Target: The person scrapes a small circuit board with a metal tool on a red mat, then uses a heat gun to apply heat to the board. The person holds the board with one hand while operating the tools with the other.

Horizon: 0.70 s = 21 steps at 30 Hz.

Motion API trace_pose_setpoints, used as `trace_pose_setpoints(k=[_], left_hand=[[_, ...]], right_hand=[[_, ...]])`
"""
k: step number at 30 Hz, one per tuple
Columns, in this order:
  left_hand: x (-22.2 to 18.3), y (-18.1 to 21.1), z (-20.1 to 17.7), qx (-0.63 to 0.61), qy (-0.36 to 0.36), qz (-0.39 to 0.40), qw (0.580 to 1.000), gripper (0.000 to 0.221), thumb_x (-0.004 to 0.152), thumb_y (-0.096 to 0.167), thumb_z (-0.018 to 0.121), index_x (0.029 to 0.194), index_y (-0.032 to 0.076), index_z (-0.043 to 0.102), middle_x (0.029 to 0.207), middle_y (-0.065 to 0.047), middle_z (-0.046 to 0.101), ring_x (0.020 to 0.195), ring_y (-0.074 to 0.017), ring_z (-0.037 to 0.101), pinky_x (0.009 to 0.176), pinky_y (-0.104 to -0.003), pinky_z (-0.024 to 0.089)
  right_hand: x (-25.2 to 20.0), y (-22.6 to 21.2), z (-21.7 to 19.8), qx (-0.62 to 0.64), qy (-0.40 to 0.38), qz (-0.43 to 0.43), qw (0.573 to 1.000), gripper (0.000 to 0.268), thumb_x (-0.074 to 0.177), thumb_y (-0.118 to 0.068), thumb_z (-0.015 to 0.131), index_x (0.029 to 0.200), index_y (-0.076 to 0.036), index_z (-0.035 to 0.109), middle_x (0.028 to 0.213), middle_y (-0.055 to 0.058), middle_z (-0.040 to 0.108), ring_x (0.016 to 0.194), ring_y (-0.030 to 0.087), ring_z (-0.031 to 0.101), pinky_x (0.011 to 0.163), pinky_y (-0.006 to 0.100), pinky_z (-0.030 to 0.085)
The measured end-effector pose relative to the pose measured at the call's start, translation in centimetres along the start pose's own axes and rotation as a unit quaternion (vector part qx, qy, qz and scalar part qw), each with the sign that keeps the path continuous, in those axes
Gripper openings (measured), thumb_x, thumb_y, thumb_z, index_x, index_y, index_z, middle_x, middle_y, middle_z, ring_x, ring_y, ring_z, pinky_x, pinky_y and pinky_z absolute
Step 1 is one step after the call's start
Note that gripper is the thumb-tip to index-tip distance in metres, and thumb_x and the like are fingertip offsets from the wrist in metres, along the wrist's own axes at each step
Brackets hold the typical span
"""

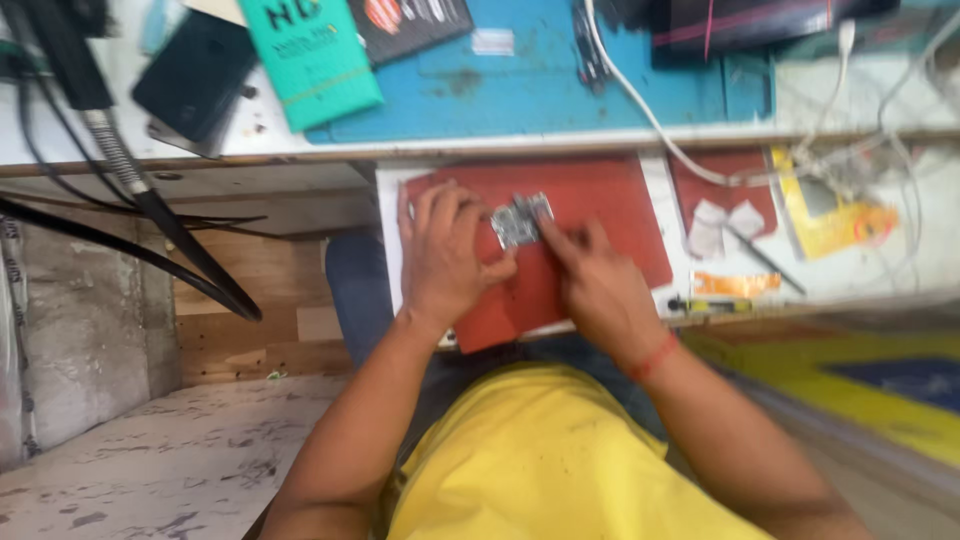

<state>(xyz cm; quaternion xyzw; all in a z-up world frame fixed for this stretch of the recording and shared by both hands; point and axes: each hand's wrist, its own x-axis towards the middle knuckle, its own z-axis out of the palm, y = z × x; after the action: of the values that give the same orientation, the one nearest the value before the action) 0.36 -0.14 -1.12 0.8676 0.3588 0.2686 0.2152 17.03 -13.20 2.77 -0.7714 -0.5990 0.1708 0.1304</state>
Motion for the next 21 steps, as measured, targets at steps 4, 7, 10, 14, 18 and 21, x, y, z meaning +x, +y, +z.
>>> trace_pose_setpoints(k=[4, 7, 10, 14, 18, 21], left_hand=[[0.4, 0.3, 0.2, 0.002, -0.017, 0.001, 1.0, 0.05, 0.064, 0.033, 0.09, 0.104, 0.01, 0.069, 0.117, -0.005, 0.06, 0.128, -0.0294, 0.052, 0.121, -0.063, 0.02], [0.9, 0.1, -0.2, -0.01, -0.001, 0.009, 1.0, 0.05, 0.063, 0.033, 0.09, 0.102, 0.01, 0.068, 0.115, -0.006, 0.059, 0.126, -0.0295, 0.052, 0.122, -0.063, 0.02], [-0.5, 0.5, 0.1, -0.01, -0.006, 0.004, 1.0, 0.05, 0.068, 0.034, 0.091, 0.106, 0.01, 0.068, 0.117, -0.007, 0.059, 0.129, -0.0301, 0.051, 0.122, -0.062, 0.021], [1.2, 0.1, 0.0, -0.003, 0.005, 0.016, 1.0, 0.052, 0.064, 0.033, 0.089, 0.105, 0.009, 0.069, 0.118, -0.007, 0.059, 0.128, -0.0301, 0.051, 0.122, -0.062, 0.02], [-0.4, 0.3, 0.1, -0.002, -0.009, 0.007, 1.0, 0.051, 0.067, 0.036, 0.09, 0.104, 0.01, 0.069, 0.116, -0.006, 0.059, 0.128, -0.0297, 0.052, 0.123, -0.062, 0.02], [0.5, 0.3, 0.0, 0.001, 0.001, 0.013, 1.0, 0.05, 0.067, 0.036, 0.089, 0.105, 0.01, 0.069, 0.116, -0.006, 0.059, 0.128, -0.0302, 0.052, 0.122, -0.062, 0.02]], right_hand=[[-0.3, 0.7, 0.0, 0.017, 0.025, -0.018, 0.999, 0.065, 0.085, 0.0, 0.053, 0.147, -0.015, 0.054, 0.116, 0.019, 0.061, 0.079, 0.044, 0.067, 0.062, 0.052, 0.056], [0.9, 0.8, -0.4, 0.025, 0.041, -0.034, 0.998, 0.063, 0.085, 0.0, 0.054, 0.147, -0.016, 0.055, 0.115, 0.02, 0.061, 0.081, 0.043, 0.067, 0.063, 0.052, 0.056], [-1.1, 0.9, 0.3, 0.005, -0.015, 0.024, 1.0, 0.062, 0.089, -0.001, 0.053, 0.149, -0.018, 0.053, 0.117, 0.019, 0.061, 0.078, 0.044, 0.066, 0.063, 0.053, 0.055], [1.0, 1.4, -0.5, 0.002, 0.045, -0.007, 0.999, 0.057, 0.091, -0.005, 0.054, 0.145, -0.021, 0.055, 0.112, 0.018, 0.062, 0.083, 0.041, 0.069, 0.066, 0.05, 0.057], [-0.8, 1.5, 0.3, -0.014, 0.012, 0.012, 1.0, 0.06, 0.09, -0.002, 0.053, 0.149, -0.018, 0.053, 0.116, 0.02, 0.062, 0.077, 0.044, 0.067, 0.063, 0.053, 0.055], [-0.1, 1.5, -0.2, 0.0, 0.005, 0.011, 1.0, 0.06, 0.089, -0.003, 0.053, 0.148, -0.018, 0.054, 0.113, 0.019, 0.062, 0.079, 0.043, 0.068, 0.064, 0.052, 0.055]])
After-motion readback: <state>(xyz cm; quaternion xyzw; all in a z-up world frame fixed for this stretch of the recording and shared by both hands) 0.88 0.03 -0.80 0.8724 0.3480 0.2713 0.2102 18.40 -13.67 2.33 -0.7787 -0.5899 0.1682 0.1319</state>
